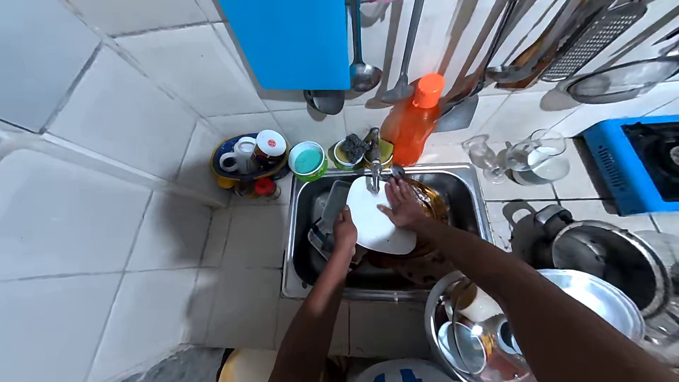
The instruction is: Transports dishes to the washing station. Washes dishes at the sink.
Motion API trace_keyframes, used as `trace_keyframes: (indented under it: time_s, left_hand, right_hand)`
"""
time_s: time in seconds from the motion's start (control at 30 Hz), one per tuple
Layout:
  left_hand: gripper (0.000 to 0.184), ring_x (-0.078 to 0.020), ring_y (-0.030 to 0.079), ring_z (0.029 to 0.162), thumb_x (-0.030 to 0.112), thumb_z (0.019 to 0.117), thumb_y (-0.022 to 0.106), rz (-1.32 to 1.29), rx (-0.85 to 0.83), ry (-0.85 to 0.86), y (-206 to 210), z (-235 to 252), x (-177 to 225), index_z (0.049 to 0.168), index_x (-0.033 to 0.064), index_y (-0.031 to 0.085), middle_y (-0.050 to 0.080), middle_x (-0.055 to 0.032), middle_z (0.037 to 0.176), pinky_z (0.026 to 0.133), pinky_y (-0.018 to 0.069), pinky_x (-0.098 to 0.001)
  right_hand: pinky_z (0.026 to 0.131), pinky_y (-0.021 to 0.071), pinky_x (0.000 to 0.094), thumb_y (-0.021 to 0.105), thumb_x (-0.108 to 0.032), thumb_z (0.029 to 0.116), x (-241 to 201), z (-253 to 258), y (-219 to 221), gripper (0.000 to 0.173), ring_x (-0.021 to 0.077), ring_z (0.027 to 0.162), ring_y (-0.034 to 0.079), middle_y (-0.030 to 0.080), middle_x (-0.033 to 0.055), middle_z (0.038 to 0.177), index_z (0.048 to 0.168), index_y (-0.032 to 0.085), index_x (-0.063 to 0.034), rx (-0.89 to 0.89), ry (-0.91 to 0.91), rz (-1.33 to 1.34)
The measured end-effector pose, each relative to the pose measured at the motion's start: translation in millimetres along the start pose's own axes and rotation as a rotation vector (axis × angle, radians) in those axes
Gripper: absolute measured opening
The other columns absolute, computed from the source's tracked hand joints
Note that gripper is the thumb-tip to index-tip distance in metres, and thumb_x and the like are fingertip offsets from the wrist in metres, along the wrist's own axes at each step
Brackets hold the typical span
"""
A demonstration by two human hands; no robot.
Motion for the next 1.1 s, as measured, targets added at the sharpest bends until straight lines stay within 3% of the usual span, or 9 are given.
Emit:
trace_keyframes:
  time_s: [0.13,0.27,0.57,0.67,0.73,0.83,0.93,1.07,1.1]
  left_hand:
    - [0.054,-0.0292,0.052,0.134,0.038,0.1128,0.034,-0.005,-0.047,0.005,5,6,4,0.137,-0.0030,0.059,0.057,-0.0231,0.142,0.113,0.0403,-0.0491]
    - [0.060,-0.0316,0.057,0.129,0.046,0.1116,0.032,-0.028,-0.094,-0.030,16,19,2,0.134,-0.0014,0.061,0.061,-0.0244,0.135,0.109,0.0451,-0.0512]
    - [0.066,-0.0316,0.061,0.121,0.051,0.1114,0.026,-0.135,-0.158,-0.095,52,30,-12,0.134,-0.0022,0.059,0.063,-0.0240,0.129,0.102,0.0508,-0.0510]
    - [0.067,-0.0351,0.058,0.126,0.053,0.1106,0.027,-0.147,-0.117,-0.128,44,30,-15,0.141,-0.0011,0.054,0.058,-0.0261,0.137,0.104,0.0485,-0.0547]
    - [0.062,-0.0344,0.055,0.131,0.048,0.1112,0.032,-0.165,-0.056,-0.088,34,35,-10,0.143,-0.0009,0.052,0.056,-0.0257,0.141,0.108,0.0463,-0.0546]
    - [0.057,-0.0333,0.057,0.128,0.045,0.1109,0.038,-0.152,0.019,-0.022,18,43,-3,0.137,-0.0011,0.058,0.059,-0.0247,0.137,0.107,0.0468,-0.0540]
    - [0.058,-0.0338,0.055,0.130,0.046,0.1109,0.036,-0.116,0.054,-0.024,2,43,2,0.137,-0.0014,0.058,0.058,-0.0249,0.139,0.108,0.0446,-0.0545]
    - [0.061,-0.0339,0.057,0.128,0.048,0.1110,0.032,-0.165,0.059,-0.084,-3,38,-10,0.138,-0.0007,0.057,0.058,-0.0253,0.138,0.105,0.0484,-0.0555]
    - [0.061,-0.0337,0.057,0.127,0.048,0.1111,0.032,-0.174,0.065,-0.091,-3,36,-11,0.137,-0.0010,0.058,0.058,-0.0252,0.137,0.104,0.0484,-0.0551]
  right_hand:
    - [0.126,-0.0057,0.0604,0.025,-0.064,0.1042,-24,17,-1,0.092,0.0434,0.158,-0.007,-0.003,0.0269,0.170,0.162,0.004,0.0055,0.157,0.182,0.043]
    - [0.130,0.0014,0.0500,0.026,-0.059,0.1059,-46,18,4,0.091,0.0400,0.159,-0.004,-0.006,0.0302,0.169,0.160,0.001,0.0107,0.115,0.268,0.122]
    - [0.131,0.0016,0.0463,0.024,-0.032,0.1105,-100,-40,4,0.061,0.0307,0.160,0.008,0.017,0.0202,0.170,0.161,0.025,0.0017,-0.214,-0.248,0.287]
    - [0.131,0.0047,0.0444,0.028,-0.030,0.1114,-106,-72,1,0.060,0.0293,0.160,0.010,0.016,0.0192,0.171,0.162,0.021,0.0003,-0.367,-0.346,0.358]
    - [0.130,0.0091,0.0455,0.033,-0.025,0.1107,-96,-101,-8,0.059,0.0304,0.160,0.011,0.013,0.0186,0.172,0.162,0.022,0.0014,-0.513,-0.377,0.345]
    - [0.130,0.0117,0.0470,0.035,-0.020,0.1101,-41,-128,-14,0.049,0.0336,0.159,0.016,0.025,0.0203,0.168,0.150,0.047,0.0051,-0.528,-0.455,0.210]
    - [0.130,0.0030,0.0520,0.034,-0.016,0.1097,15,-112,-30,0.046,0.0275,0.158,0.023,0.034,0.0120,0.166,0.148,0.052,0.0013,-0.520,-0.332,0.190]
    - [0.129,0.0007,0.0560,0.031,-0.046,0.1109,45,-64,-50,0.060,0.0307,0.160,0.010,0.030,0.0093,0.169,0.151,0.049,-0.0052,-0.342,-0.055,0.110]
    - [0.129,0.0026,0.0553,0.033,-0.056,0.1076,52,-52,-43,0.072,0.0328,0.160,0.006,0.023,0.0114,0.171,0.157,0.038,-0.0043,-0.289,0.000,0.047]
Point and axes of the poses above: each hand's wrist, its own z-axis towards the middle knuckle, its own y-axis out of the palm, x = y × z, the point moved 8 cm from there along z, towards the middle knuckle
